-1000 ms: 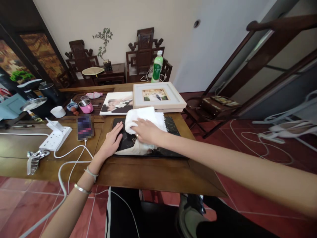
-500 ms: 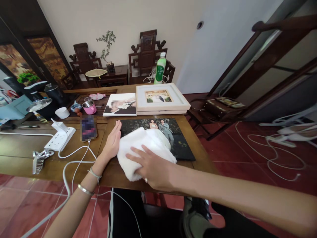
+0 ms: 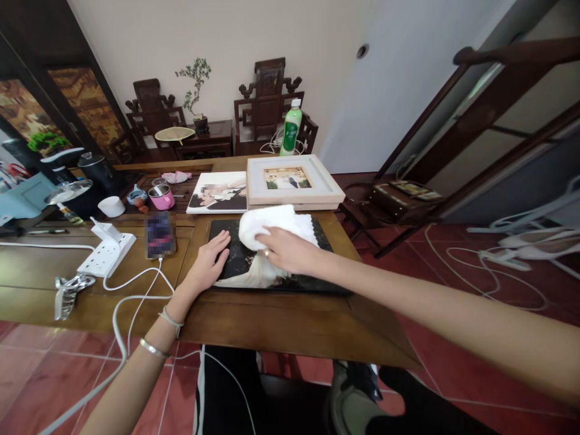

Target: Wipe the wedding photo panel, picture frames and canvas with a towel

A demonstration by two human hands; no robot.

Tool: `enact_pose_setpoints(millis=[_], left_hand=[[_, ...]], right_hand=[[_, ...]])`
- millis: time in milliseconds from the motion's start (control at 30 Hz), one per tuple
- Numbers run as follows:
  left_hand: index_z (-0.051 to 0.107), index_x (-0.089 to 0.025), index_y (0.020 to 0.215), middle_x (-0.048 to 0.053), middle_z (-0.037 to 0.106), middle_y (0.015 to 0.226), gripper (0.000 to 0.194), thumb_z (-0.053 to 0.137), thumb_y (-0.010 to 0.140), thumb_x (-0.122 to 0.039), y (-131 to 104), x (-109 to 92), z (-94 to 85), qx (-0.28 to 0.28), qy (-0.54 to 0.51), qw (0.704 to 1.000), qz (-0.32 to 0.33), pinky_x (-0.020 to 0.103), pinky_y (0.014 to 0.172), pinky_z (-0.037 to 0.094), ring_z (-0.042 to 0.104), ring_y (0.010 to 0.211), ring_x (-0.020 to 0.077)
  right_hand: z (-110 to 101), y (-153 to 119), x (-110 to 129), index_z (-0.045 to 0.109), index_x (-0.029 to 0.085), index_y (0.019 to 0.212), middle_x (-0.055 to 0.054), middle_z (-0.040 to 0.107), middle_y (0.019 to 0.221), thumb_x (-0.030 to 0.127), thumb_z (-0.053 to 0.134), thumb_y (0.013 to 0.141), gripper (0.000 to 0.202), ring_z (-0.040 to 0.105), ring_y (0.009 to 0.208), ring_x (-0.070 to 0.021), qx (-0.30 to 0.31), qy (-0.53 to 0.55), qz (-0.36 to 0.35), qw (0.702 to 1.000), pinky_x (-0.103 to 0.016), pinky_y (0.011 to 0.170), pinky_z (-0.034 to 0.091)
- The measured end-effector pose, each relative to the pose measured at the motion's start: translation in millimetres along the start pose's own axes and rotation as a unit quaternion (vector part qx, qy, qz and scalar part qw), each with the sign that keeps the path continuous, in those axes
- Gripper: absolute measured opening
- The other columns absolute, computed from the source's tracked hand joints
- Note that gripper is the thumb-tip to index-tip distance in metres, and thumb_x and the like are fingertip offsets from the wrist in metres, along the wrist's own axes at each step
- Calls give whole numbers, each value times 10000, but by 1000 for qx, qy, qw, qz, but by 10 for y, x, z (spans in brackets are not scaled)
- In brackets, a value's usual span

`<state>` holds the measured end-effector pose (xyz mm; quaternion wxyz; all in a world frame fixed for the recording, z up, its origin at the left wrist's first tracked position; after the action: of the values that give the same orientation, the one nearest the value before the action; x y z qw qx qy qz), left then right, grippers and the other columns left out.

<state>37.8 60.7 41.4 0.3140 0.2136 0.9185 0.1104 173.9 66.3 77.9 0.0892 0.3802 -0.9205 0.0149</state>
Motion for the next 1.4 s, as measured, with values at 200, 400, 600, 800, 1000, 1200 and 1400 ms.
enact_pose_setpoints(millis=[200,400,600,800,1000,1200,1400], left_hand=[[571,-158,1296,103,492,1426,442,424,927,-352,12,17,-15,8,-9,1000,-11,451,1152,304,412,1354,256],[572,-172,1284,106,488,1432,413,426,944,-354,-7,-64,-13,23,10,1000,-13,466,1110,348,422,1345,278],[502,-156,1352,126,428,1473,460,442,941,-355,-41,-18,35,25,36,999,-18,471,1125,320,371,1380,265],[511,-77,1335,168,434,1456,523,491,907,-377,-23,-28,16,21,20,999,-16,452,1144,302,362,1385,258],[554,-76,1295,166,475,1424,549,530,877,-431,14,-47,-33,14,-1,1000,-16,440,1156,291,384,1371,264],[563,-70,1286,168,488,1412,548,518,889,-445,33,-47,-35,5,20,1000,-23,429,1154,298,403,1360,260],[552,-97,1299,163,483,1420,550,524,886,-458,23,-79,-17,3,43,999,-10,460,1142,316,401,1360,277]], right_hand=[[-37,714,133,593,108,1138,-161,653,1144,119,395,902,309,586,1061,-254,2,19,-44,999,-303,863,413],[-61,975,315,604,119,1107,-165,676,1081,173,449,888,273,623,961,-264,13,21,-53,998,-293,744,434],[-69,728,34,619,136,1036,-161,681,1028,142,431,874,249,619,935,-276,9,11,-35,999,-308,747,417],[-149,163,-562,602,133,917,-142,671,877,134,420,860,191,604,810,-256,12,3,9,1000,-301,700,394],[-142,-360,-1163,593,156,874,-124,653,826,127,419,820,185,601,804,-269,7,-36,69,997,-322,718,422],[-2,-608,-952,653,142,953,-195,593,1228,126,472,807,233,549,1154,-316,-64,-64,-5,996,-448,939,452],[210,-1133,-142,688,152,790,-192,475,1408,70,533,701,197,293,1372,-398,-114,-26,-93,989,-649,1060,273]])
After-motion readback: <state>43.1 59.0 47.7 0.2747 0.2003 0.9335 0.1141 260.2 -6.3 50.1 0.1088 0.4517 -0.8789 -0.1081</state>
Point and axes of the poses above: each hand's wrist, its own y-axis towards the middle knuckle, its own z-axis out of the palm, x = y × z, the point moved 9 cm from there along y, towards the middle knuckle
